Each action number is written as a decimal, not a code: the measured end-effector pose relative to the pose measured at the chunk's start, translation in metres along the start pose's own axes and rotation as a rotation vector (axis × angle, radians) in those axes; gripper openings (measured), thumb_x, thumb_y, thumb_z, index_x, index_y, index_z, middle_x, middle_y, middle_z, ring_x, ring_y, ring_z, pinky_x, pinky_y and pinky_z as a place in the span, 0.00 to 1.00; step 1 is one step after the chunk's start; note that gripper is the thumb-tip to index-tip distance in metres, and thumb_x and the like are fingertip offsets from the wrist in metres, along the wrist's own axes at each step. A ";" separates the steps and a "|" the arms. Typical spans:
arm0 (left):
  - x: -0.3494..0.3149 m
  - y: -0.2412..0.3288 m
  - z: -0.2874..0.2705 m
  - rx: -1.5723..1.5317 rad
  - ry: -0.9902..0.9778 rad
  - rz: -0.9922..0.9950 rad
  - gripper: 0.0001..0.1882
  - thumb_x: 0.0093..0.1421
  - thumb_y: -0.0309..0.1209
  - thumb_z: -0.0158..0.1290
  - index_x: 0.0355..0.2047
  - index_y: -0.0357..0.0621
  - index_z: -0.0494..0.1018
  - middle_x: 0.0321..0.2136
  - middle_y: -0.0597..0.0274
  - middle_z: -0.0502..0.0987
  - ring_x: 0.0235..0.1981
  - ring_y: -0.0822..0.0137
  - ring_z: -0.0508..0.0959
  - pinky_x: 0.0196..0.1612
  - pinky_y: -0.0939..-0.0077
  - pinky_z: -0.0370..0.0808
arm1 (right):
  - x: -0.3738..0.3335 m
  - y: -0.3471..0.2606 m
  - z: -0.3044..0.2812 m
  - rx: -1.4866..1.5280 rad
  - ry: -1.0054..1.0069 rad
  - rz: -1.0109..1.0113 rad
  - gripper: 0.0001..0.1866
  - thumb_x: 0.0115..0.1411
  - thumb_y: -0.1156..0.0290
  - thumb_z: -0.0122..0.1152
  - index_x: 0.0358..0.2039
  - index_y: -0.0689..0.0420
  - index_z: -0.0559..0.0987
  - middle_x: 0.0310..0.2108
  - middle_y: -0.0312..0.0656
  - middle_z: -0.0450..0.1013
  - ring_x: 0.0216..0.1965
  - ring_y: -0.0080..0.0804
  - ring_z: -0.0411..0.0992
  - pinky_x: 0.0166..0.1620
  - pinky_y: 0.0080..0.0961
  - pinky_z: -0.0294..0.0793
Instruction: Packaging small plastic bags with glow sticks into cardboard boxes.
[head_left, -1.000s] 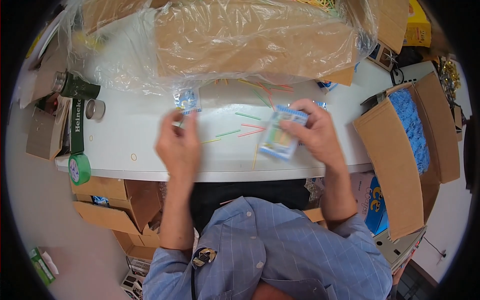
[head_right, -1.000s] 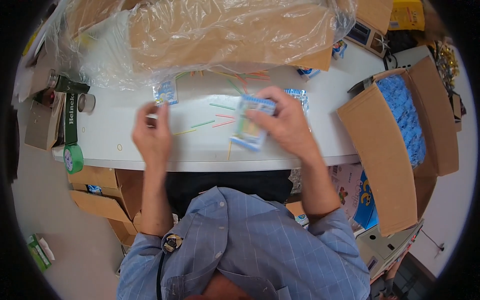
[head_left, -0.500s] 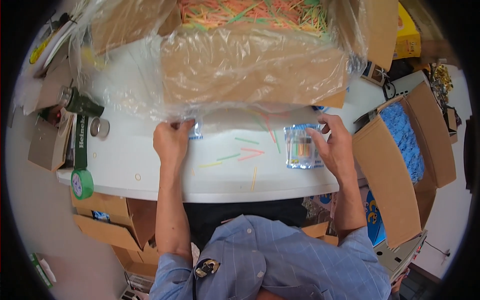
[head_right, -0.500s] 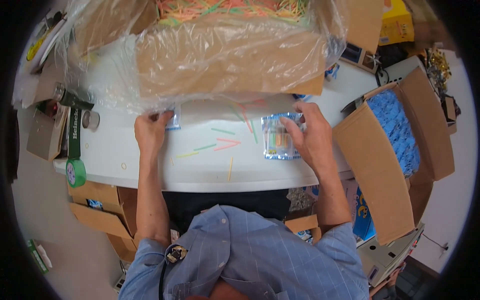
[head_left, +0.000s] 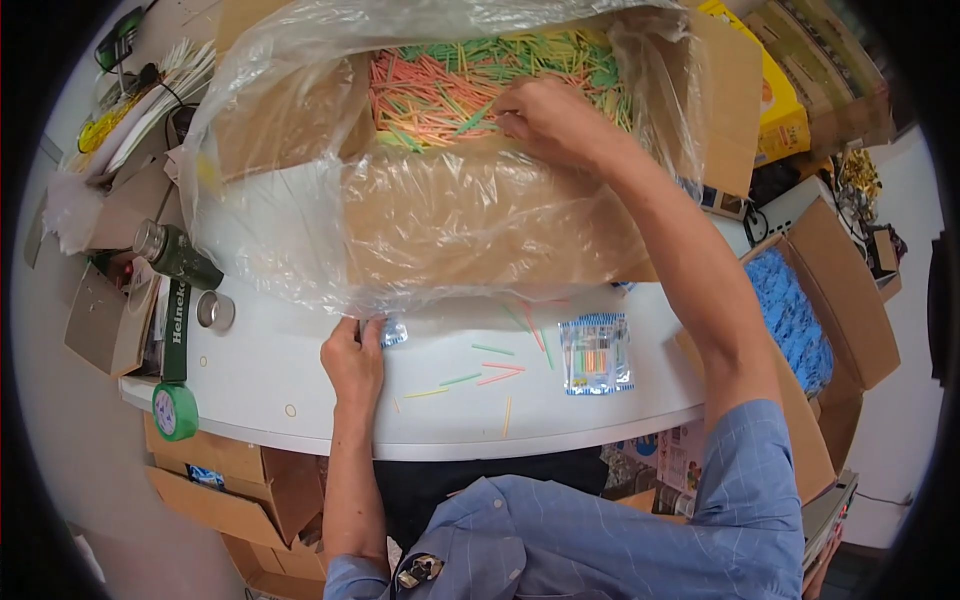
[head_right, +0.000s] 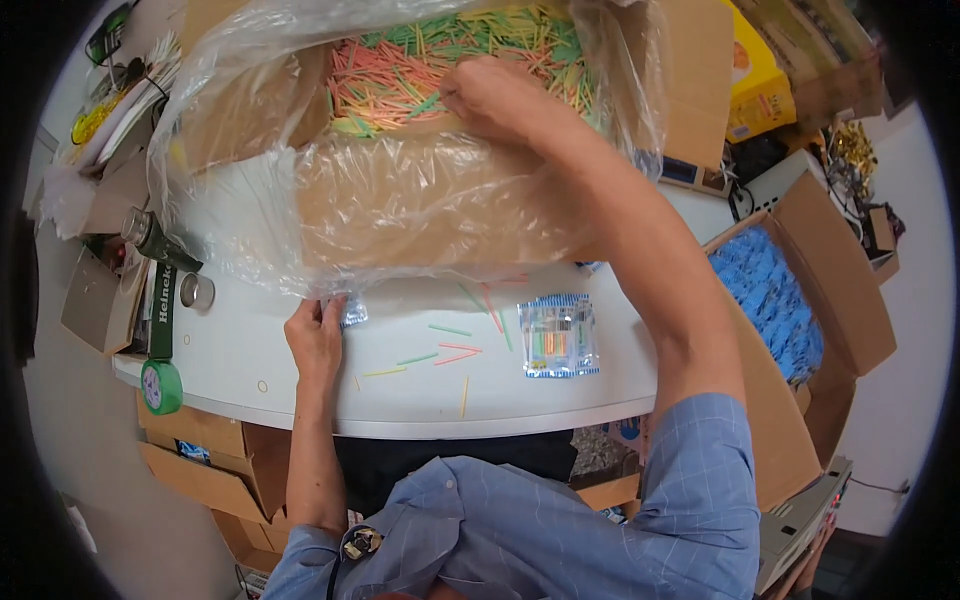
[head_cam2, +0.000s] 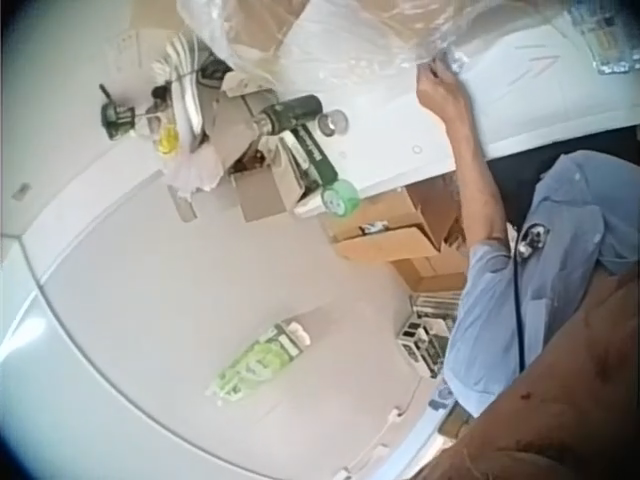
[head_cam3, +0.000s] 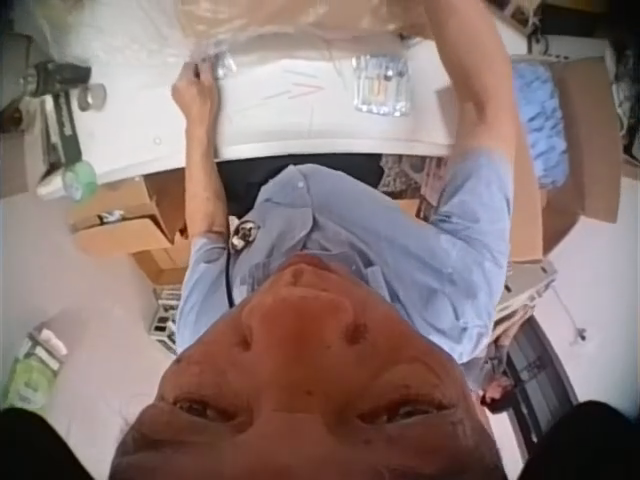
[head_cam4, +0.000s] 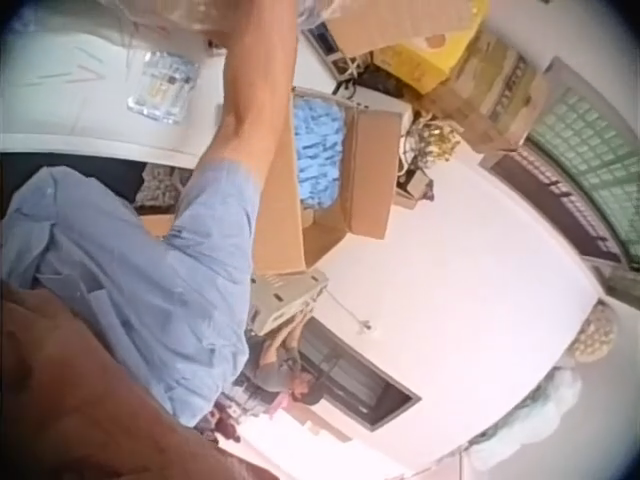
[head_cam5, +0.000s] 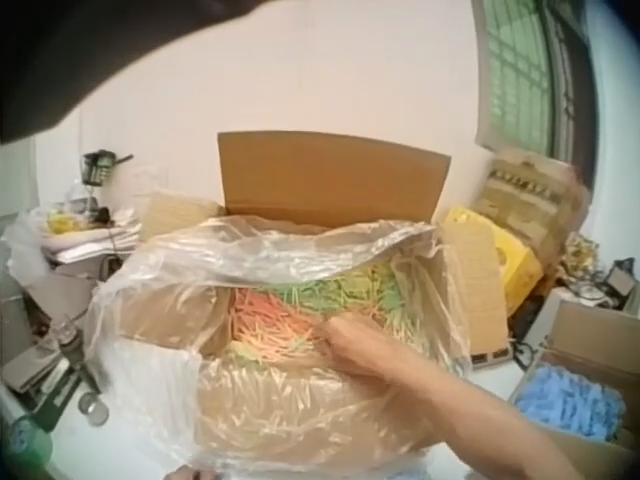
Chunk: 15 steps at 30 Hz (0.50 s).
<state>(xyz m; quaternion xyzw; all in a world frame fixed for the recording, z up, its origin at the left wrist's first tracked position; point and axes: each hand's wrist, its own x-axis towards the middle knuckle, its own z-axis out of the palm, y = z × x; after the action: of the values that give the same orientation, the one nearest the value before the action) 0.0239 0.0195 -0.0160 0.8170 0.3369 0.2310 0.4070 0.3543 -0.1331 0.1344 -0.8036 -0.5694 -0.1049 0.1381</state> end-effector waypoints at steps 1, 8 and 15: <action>0.000 0.005 -0.001 -0.005 0.008 -0.002 0.07 0.60 0.25 0.58 0.35 0.32 0.79 0.23 0.56 0.78 0.23 0.73 0.70 0.31 0.76 0.70 | 0.008 0.002 0.008 -0.003 -0.025 0.027 0.09 0.59 0.70 0.55 0.33 0.63 0.79 0.31 0.52 0.74 0.37 0.55 0.73 0.42 0.43 0.72; 0.000 -0.015 -0.011 -0.093 0.041 0.099 0.05 0.56 0.22 0.59 0.33 0.34 0.79 0.24 0.56 0.77 0.26 0.64 0.75 0.32 0.73 0.73 | 0.052 -0.011 0.026 -0.057 -0.228 0.110 0.13 0.57 0.64 0.57 0.33 0.63 0.77 0.39 0.55 0.73 0.43 0.54 0.73 0.47 0.45 0.72; 0.006 -0.012 -0.014 0.255 0.037 0.345 0.08 0.52 0.21 0.59 0.34 0.41 0.81 0.33 0.52 0.79 0.33 0.51 0.79 0.35 0.62 0.77 | 0.079 -0.012 0.052 -0.204 -0.320 0.191 0.14 0.56 0.65 0.56 0.37 0.64 0.77 0.42 0.54 0.73 0.46 0.52 0.73 0.50 0.44 0.73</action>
<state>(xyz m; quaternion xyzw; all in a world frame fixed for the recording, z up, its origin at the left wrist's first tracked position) 0.0148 0.0365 -0.0174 0.9031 0.2259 0.2676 0.2485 0.3695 -0.0420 0.1124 -0.8701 -0.4918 -0.0194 -0.0270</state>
